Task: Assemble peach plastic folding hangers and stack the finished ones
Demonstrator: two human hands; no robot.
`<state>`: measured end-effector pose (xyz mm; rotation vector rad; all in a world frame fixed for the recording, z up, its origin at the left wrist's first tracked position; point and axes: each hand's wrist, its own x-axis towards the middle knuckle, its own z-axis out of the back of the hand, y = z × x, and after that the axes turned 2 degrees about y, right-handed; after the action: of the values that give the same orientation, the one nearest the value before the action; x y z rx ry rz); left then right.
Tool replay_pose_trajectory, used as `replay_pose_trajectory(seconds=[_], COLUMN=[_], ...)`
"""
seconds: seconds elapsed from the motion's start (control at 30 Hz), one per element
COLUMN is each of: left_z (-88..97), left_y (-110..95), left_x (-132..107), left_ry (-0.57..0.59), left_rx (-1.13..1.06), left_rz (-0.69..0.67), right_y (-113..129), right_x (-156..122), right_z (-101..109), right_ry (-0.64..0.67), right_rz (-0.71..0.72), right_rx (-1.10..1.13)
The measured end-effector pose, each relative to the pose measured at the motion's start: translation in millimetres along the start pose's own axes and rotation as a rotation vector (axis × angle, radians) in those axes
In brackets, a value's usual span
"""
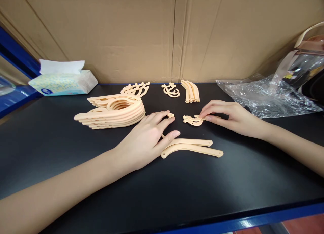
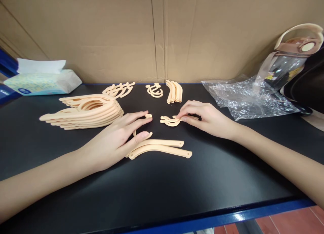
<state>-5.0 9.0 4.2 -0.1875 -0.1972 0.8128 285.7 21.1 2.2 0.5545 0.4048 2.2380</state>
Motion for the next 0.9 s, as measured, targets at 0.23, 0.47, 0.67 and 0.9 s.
replay_pose_trajectory(seconds=[0.23,0.47,0.67,0.9], left_z=[0.2,-0.6,0.4,0.5], left_y=[0.5,1.3,0.9,0.8], left_x=[-0.1,0.1,-0.1,0.2], left_ry=[0.002,-0.003,0.004,0.000], left_rx=[0.007,0.009,0.009,0.017], left_rz=[-0.005,-0.011,-0.007,-0.013], right_y=[0.3,0.2,1.9,1.1], right_x=[-0.6,-0.4,0.0,-0.7], right_z=[-0.4,0.3,0.7,1.1], right_ry=[-0.003,-0.001,-0.004,0.001], right_rz=[-0.007,-0.005,-0.005,-0.002], right_rx=[-0.002,-0.007,-0.006,-0.007])
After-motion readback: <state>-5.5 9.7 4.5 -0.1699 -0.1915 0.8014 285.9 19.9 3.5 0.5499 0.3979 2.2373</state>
